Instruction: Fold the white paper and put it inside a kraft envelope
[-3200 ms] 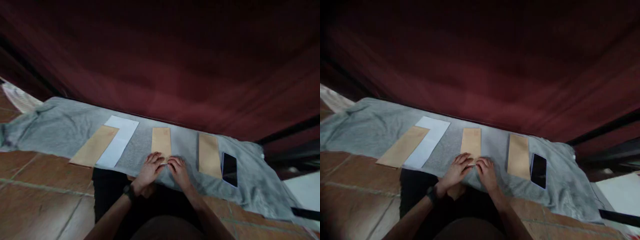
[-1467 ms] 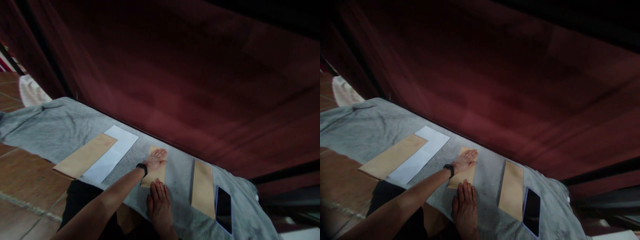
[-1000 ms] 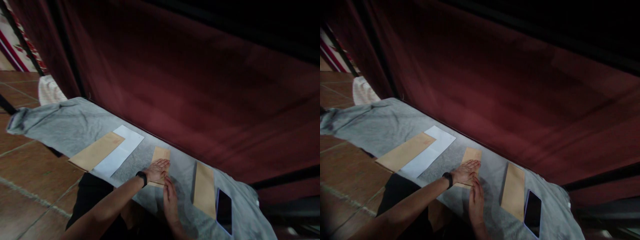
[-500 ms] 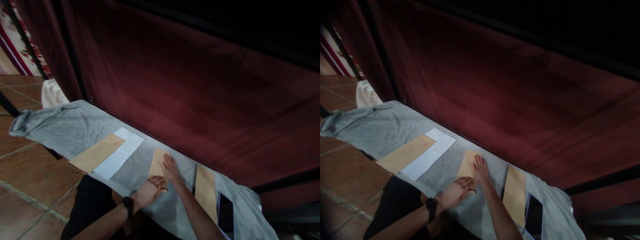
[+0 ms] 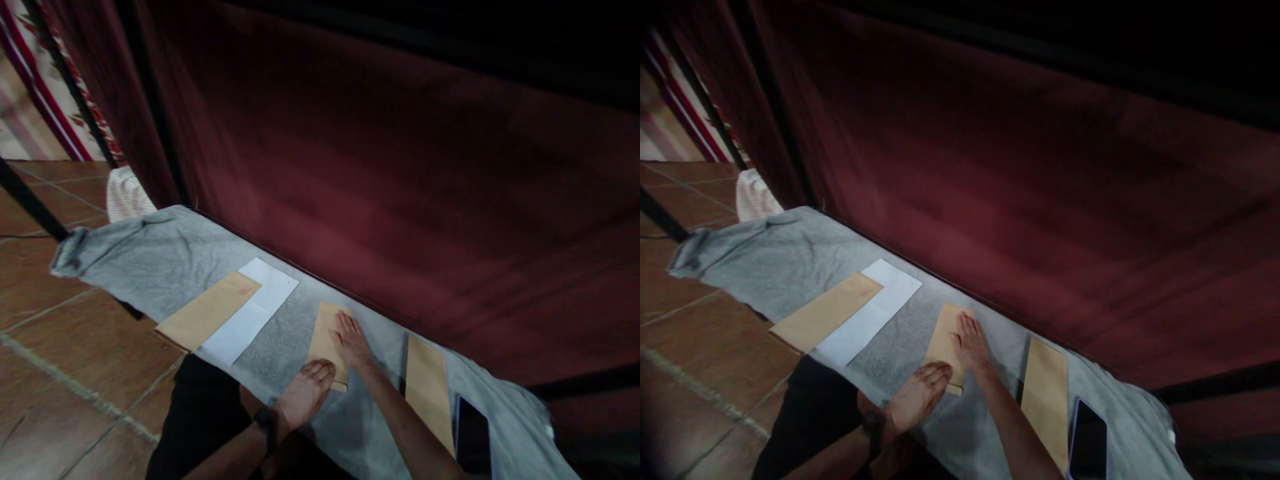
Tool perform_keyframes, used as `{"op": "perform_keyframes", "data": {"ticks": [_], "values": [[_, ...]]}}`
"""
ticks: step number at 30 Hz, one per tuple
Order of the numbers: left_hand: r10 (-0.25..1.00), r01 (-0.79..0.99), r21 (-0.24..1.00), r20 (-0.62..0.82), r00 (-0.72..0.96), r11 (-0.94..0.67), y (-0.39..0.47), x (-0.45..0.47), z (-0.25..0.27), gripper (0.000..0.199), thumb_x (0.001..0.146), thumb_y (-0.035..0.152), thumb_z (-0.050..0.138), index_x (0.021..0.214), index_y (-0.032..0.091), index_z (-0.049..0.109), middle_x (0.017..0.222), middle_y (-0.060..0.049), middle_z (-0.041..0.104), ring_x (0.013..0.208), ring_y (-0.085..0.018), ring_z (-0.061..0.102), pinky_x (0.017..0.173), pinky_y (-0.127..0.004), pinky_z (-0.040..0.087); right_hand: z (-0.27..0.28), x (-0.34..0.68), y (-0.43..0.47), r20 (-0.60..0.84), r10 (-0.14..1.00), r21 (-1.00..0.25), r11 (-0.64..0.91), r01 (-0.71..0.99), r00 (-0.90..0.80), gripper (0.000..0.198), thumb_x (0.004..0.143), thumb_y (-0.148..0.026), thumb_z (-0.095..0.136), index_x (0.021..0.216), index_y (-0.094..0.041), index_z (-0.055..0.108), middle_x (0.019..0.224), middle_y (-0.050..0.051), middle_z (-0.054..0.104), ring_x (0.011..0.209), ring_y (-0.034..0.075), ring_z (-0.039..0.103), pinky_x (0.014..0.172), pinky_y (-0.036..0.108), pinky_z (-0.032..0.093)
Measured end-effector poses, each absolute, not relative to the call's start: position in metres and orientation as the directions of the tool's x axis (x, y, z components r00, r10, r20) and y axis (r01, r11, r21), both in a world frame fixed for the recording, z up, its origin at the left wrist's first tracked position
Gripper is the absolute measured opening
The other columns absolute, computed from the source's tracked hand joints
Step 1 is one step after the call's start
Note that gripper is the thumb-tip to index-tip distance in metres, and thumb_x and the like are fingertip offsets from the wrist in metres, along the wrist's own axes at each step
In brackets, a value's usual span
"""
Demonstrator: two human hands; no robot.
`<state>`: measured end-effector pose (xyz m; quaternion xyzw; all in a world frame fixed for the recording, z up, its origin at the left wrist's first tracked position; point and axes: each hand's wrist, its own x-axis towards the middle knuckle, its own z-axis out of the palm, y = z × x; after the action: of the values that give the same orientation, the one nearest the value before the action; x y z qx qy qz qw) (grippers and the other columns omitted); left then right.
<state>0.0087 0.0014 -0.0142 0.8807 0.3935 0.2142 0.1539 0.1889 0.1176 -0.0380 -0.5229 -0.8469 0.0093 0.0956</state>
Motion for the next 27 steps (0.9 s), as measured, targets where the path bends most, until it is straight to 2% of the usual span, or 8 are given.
{"op": "perform_keyframes", "data": {"ticks": [7, 14, 21, 27], "values": [[0.758, 0.632, 0.427, 0.269, 0.594, -0.647, 0.002, 0.01, -0.019, 0.043, 0.09, 0.012, 0.051, 0.132, 0.019, 0.054, 0.128, -0.01, 0.064, 0.122, -0.023, 0.057, 0.11, -0.039, 0.041, -0.034, 0.193, 0.093, 0.218, 0.796, -0.093, 0.593, 0.8, -0.565, 0.053, 0.105, -0.036, 0.027, 0.153, -0.015, 0.032, 0.157, 0.009, 0.036, 0.146, 0.018, 0.031, 0.12, 0.041, 0.028], [0.773, 0.664, 0.396, 0.328, 0.542, -0.634, 0.002, 0.011, -0.016, 0.025, 0.093, 0.014, 0.048, 0.113, 0.02, 0.062, 0.115, -0.008, 0.068, 0.113, -0.022, 0.061, 0.11, -0.042, 0.041, -0.033, 0.198, 0.06, 0.17, 0.746, -0.106, 0.663, 0.741, -0.644, 0.05, 0.106, -0.03, 0.023, 0.155, -0.017, 0.026, 0.159, 0.006, 0.031, 0.148, 0.017, 0.027, 0.121, 0.043, 0.026], [0.774, 0.665, 0.396, 0.333, 0.539, -0.634, 0.002, 0.01, -0.017, 0.02, 0.091, 0.018, 0.055, 0.11, 0.021, 0.063, 0.113, -0.006, 0.068, 0.113, -0.021, 0.06, 0.107, -0.04, 0.045, -0.03, 0.204, 0.016, 0.149, 0.818, -0.267, 0.575, 0.774, -0.556, 0.048, 0.108, -0.034, 0.019, 0.151, -0.023, 0.037, 0.155, 0.002, 0.041, 0.143, 0.013, 0.037, 0.12, 0.04, 0.03], [0.783, 0.693, 0.366, 0.331, 0.527, -0.621, 0.004, 0.012, -0.015, 0.023, 0.092, 0.02, 0.053, 0.114, 0.022, 0.061, 0.116, -0.006, 0.067, 0.11, -0.021, 0.061, 0.101, -0.037, 0.047, -0.031, 0.204, -0.017, 0.23, 0.868, -0.269, 0.491, 0.828, -0.44, 0.049, 0.104, -0.033, 0.035, 0.151, -0.018, 0.039, 0.153, 0.01, 0.043, 0.141, 0.022, 0.042, 0.119, 0.046, 0.034]]}}
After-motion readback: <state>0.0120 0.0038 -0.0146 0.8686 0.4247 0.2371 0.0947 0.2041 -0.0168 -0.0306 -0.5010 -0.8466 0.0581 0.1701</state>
